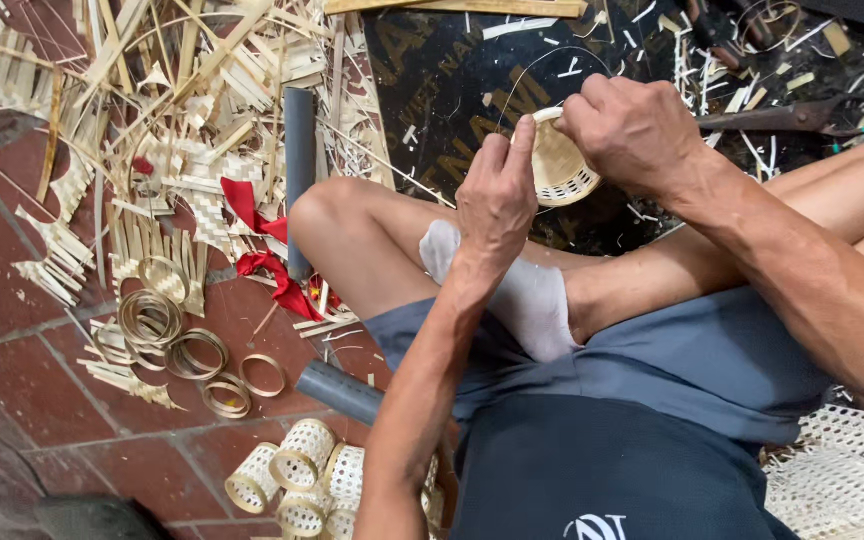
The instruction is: The person sits on the floor weaving small bamboo baskets. They bend and fit thin bamboo strips around a woven basket body, trim a strip with shears, thread and press strips into the weave, and fit a rim ring around the basket opening, working on their lap.
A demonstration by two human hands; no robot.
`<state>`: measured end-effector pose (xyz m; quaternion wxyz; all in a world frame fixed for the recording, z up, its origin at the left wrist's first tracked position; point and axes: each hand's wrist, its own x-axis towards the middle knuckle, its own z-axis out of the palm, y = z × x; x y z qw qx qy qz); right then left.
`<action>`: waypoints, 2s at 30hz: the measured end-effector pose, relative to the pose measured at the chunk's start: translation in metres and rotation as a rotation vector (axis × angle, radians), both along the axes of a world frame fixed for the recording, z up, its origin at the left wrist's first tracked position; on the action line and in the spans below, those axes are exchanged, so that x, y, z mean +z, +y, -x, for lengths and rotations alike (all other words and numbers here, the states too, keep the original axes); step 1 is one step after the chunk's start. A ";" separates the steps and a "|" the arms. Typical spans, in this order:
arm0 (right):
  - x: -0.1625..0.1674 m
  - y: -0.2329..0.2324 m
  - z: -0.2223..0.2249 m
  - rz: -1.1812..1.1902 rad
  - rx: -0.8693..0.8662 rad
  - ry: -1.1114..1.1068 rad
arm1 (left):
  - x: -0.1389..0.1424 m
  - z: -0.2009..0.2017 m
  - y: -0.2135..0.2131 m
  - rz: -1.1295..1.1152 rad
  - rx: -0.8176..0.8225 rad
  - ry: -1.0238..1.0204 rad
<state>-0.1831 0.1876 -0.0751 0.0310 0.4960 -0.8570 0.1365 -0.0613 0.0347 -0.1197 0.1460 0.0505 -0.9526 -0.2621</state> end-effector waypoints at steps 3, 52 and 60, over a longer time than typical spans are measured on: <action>-0.003 -0.004 -0.001 -0.032 0.015 0.040 | -0.007 -0.003 0.002 0.051 -0.044 0.008; -0.029 0.031 -0.096 0.302 -0.508 -0.322 | -0.002 0.052 -0.026 0.103 -0.441 -0.064; -0.035 0.039 -0.085 0.629 -0.747 -0.948 | 0.017 0.043 -0.030 -0.345 -0.161 -0.316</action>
